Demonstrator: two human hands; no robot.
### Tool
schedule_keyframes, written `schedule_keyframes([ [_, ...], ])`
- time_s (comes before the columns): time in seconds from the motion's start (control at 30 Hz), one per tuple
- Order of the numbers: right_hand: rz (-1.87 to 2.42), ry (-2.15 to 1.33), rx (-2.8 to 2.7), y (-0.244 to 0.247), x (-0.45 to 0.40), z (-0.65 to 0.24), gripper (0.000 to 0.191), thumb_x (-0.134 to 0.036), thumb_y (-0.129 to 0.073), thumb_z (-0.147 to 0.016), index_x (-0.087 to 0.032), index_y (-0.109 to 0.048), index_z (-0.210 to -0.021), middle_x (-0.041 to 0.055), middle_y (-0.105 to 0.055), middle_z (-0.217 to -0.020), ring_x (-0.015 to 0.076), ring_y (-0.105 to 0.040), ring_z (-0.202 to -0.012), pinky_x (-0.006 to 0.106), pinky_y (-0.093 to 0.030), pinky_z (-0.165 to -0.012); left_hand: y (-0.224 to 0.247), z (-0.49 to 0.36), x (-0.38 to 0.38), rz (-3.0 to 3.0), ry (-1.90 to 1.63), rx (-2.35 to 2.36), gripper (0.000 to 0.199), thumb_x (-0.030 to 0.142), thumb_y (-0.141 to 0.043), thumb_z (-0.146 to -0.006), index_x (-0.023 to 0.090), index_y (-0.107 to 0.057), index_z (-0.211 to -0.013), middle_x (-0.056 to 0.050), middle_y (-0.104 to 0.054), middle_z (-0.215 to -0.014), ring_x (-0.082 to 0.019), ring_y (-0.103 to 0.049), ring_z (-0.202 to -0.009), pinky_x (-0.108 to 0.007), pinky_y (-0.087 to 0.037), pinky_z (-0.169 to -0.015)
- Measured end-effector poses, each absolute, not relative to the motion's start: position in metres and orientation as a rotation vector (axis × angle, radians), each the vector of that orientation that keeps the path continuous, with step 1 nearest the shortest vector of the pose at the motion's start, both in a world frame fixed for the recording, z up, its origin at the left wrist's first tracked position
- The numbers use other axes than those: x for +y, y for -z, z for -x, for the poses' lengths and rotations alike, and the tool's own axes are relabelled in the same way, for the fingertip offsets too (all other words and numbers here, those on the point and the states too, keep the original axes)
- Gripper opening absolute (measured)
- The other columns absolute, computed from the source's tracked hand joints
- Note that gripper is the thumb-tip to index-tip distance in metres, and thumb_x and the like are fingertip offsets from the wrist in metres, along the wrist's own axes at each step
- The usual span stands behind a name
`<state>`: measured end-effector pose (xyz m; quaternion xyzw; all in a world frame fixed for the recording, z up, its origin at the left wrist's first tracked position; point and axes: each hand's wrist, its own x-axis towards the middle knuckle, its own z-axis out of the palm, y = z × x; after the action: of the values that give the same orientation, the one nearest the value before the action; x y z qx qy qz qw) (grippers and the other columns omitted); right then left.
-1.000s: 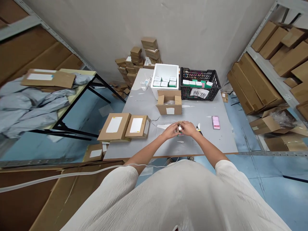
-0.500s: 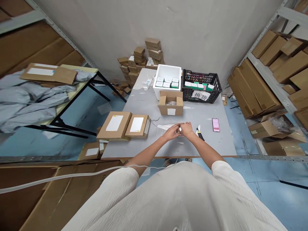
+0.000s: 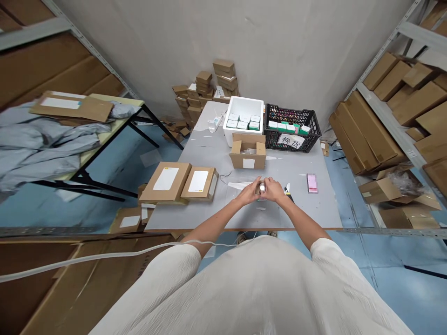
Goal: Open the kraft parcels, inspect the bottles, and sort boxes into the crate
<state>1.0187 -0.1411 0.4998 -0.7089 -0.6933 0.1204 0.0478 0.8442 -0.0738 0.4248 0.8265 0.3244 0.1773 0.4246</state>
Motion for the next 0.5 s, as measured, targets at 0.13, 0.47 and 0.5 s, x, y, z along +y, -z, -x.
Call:
schedule_keyframes([
  [0.13, 1.97, -0.379, -1.913, -0.512, -0.143, -1.03, 0.032, -0.033, -0.067, -0.082, -0.024, -0.055, -0.111, 0.0065, -0.063, -0.113, 0.0219, -0.062, -0.084, 0.032, -0.046, -0.072, -0.419, -0.844, -0.071, -2.042, -0.448, 0.839, 0.117, 0.029, -0.087, -0.075, 0.024, -0.025, -0.175, -0.015, -0.066, -0.15, -0.037, -0.067, -0.13, -0.044, -0.053, -0.106],
  [0.47, 1.563, -0.235, -1.624, -0.564, -0.129, -1.058, 0.027, -0.031, -0.069, -0.081, -0.025, -0.056, -0.105, 0.0019, -0.062, -0.097, 0.0191, -0.056, -0.081, 0.033, -0.05, -0.079, -0.436, -0.848, -0.074, -2.13, -0.511, 0.87, 0.107, 0.035, -0.094, -0.07, 0.027, -0.044, -0.164, -0.015, -0.065, -0.15, -0.042, -0.057, -0.143, -0.053, -0.041, -0.12],
  [0.5, 1.551, -0.229, -1.597, -0.569, -0.126, -1.061, 0.027, -0.032, -0.069, -0.082, -0.025, -0.056, -0.106, 0.0015, -0.062, -0.096, 0.0188, -0.056, -0.081, 0.033, -0.05, -0.079, -0.442, -0.849, -0.075, -2.153, -0.513, 0.891, 0.106, 0.038, -0.095, -0.069, 0.027, -0.046, -0.163, -0.015, -0.064, -0.152, -0.042, -0.054, -0.146, -0.055, -0.036, -0.122],
])
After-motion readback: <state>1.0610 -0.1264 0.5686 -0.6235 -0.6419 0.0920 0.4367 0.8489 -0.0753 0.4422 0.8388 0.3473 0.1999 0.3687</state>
